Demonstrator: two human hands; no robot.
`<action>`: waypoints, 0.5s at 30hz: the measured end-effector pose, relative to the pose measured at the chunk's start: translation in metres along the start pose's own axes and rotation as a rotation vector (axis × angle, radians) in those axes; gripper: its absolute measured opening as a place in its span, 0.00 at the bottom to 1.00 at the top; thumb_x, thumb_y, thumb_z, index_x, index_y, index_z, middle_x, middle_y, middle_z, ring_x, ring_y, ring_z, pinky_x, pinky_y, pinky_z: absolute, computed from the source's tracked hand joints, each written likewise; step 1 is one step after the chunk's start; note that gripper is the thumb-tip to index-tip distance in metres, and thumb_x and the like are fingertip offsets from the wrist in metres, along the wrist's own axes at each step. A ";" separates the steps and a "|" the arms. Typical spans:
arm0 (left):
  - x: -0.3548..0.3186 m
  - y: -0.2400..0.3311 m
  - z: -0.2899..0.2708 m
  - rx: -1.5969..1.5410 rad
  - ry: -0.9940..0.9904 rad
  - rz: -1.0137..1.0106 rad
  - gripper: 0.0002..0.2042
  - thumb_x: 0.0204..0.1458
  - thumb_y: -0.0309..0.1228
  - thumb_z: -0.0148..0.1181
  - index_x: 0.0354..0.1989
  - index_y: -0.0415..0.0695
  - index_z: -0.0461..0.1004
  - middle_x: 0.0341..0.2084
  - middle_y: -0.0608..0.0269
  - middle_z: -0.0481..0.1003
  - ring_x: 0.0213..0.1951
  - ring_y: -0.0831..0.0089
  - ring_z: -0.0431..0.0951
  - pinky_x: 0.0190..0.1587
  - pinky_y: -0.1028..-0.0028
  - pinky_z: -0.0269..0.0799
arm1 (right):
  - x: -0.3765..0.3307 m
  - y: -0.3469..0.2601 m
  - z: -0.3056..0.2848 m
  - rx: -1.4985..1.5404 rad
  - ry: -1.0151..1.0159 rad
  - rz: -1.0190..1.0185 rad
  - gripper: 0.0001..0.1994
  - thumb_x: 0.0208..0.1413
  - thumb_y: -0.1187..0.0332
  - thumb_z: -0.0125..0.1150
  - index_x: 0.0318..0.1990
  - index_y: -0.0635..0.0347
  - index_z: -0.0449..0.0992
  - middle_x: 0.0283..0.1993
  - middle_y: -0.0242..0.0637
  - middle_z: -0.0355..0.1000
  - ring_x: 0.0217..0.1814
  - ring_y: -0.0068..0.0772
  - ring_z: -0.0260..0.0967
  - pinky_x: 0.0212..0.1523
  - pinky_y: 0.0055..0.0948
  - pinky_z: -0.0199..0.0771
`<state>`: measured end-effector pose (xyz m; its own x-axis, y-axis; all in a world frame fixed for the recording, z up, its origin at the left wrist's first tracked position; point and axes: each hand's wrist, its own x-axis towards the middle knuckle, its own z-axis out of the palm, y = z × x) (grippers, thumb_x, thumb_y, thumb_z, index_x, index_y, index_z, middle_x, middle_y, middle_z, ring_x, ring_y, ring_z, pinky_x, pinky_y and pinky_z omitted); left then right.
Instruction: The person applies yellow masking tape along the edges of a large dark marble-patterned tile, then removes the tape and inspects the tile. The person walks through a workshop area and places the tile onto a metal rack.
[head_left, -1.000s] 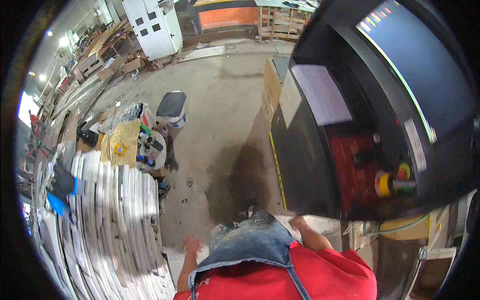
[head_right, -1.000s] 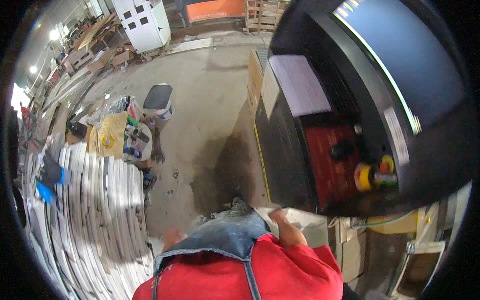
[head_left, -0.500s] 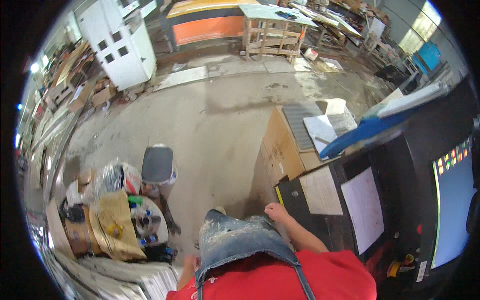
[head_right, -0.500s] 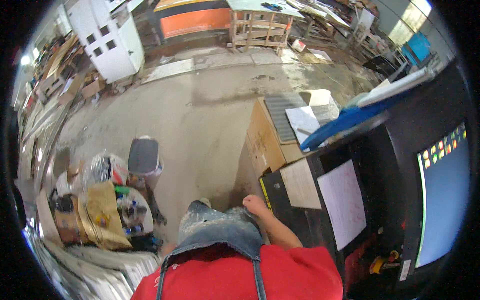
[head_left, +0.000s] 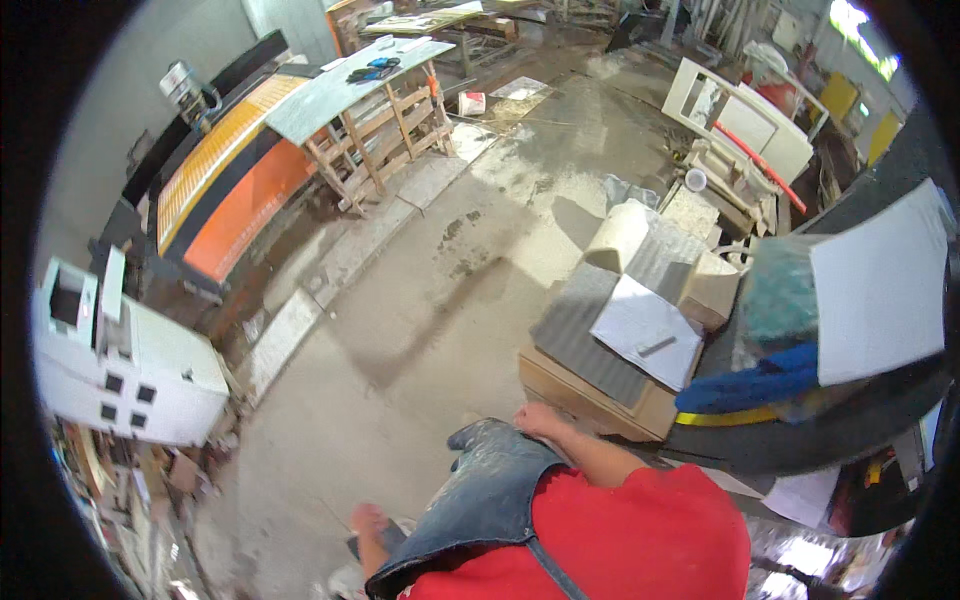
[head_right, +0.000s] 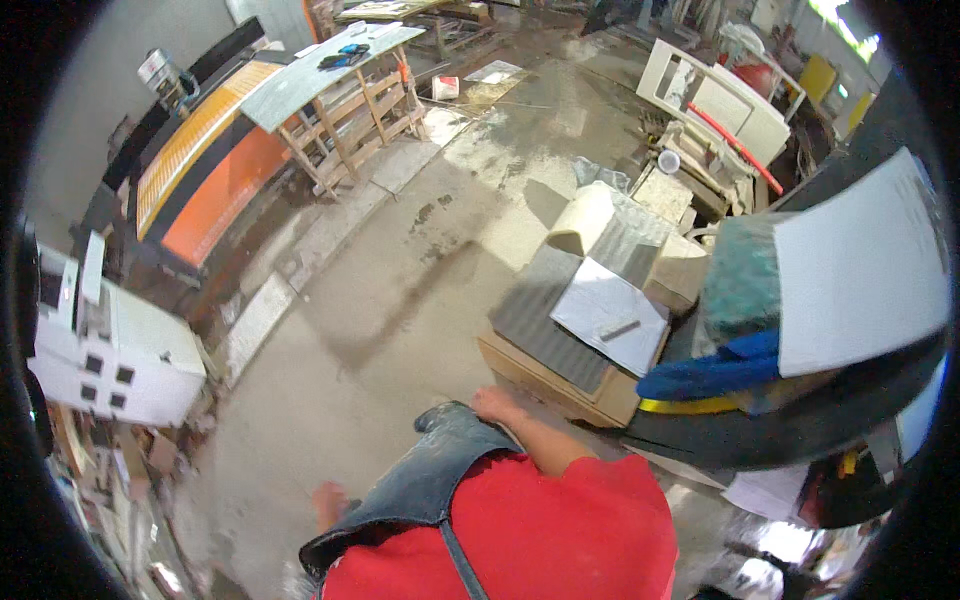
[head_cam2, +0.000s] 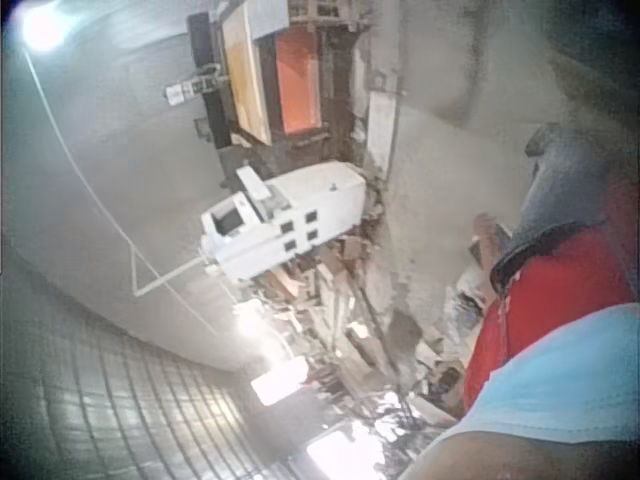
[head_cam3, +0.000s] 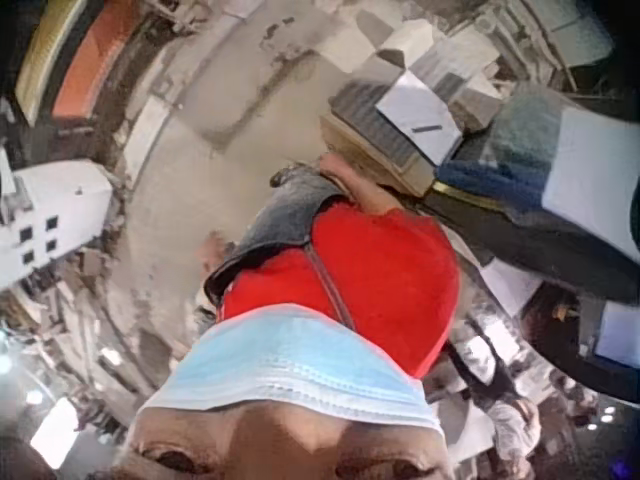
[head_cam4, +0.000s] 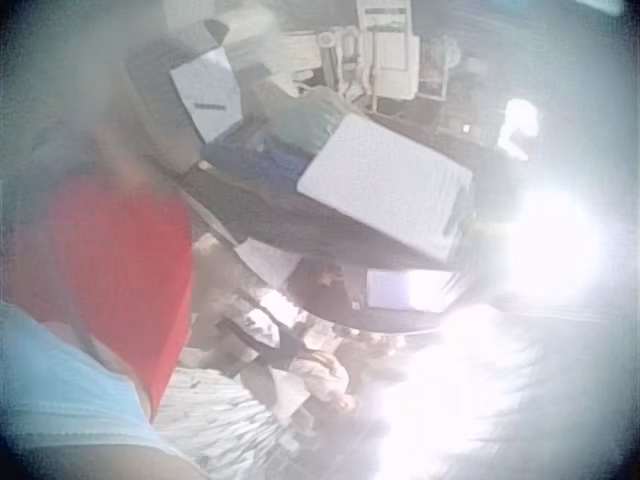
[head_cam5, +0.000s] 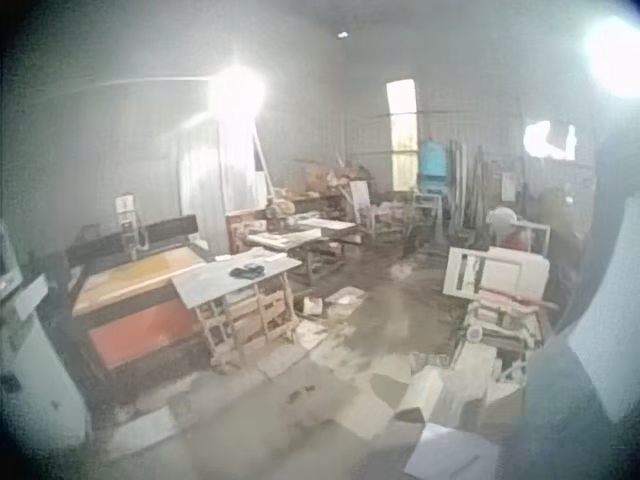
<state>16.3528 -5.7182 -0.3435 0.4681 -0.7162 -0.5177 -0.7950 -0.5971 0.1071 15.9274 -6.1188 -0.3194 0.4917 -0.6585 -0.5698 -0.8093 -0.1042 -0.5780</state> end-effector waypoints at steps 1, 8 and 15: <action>0.023 0.021 -0.010 -0.314 -0.105 -0.101 0.06 0.57 0.31 0.50 0.30 0.48 0.72 0.18 0.65 0.71 0.16 0.70 0.71 0.12 0.72 0.60 | 0.028 -0.018 -0.020 -0.037 0.003 0.020 0.18 0.53 0.55 0.55 0.42 0.56 0.82 0.47 0.49 0.78 0.51 0.51 0.75 0.53 0.41 0.73; 0.209 0.126 -0.110 -0.992 -0.397 -0.380 0.05 0.54 0.31 0.53 0.33 0.46 0.75 0.19 0.63 0.73 0.15 0.67 0.72 0.13 0.70 0.62 | 0.165 -0.141 -0.180 0.297 0.271 -0.174 0.16 0.56 0.57 0.58 0.46 0.56 0.80 0.43 0.48 0.79 0.46 0.52 0.76 0.49 0.42 0.75; 0.482 0.181 -0.235 -0.921 -0.461 -0.326 0.07 0.52 0.31 0.57 0.36 0.45 0.78 0.20 0.61 0.76 0.15 0.64 0.72 0.15 0.68 0.65 | 0.298 -0.093 -0.257 0.263 0.383 0.180 0.16 0.56 0.57 0.57 0.45 0.56 0.81 0.42 0.48 0.79 0.46 0.49 0.77 0.48 0.42 0.75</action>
<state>16.5255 -6.2562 -0.3747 0.2615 -0.3838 -0.8856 0.0273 -0.9142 0.4043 16.0665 -6.4968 -0.2856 0.1583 -0.8804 -0.4470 -0.7379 0.1953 -0.6460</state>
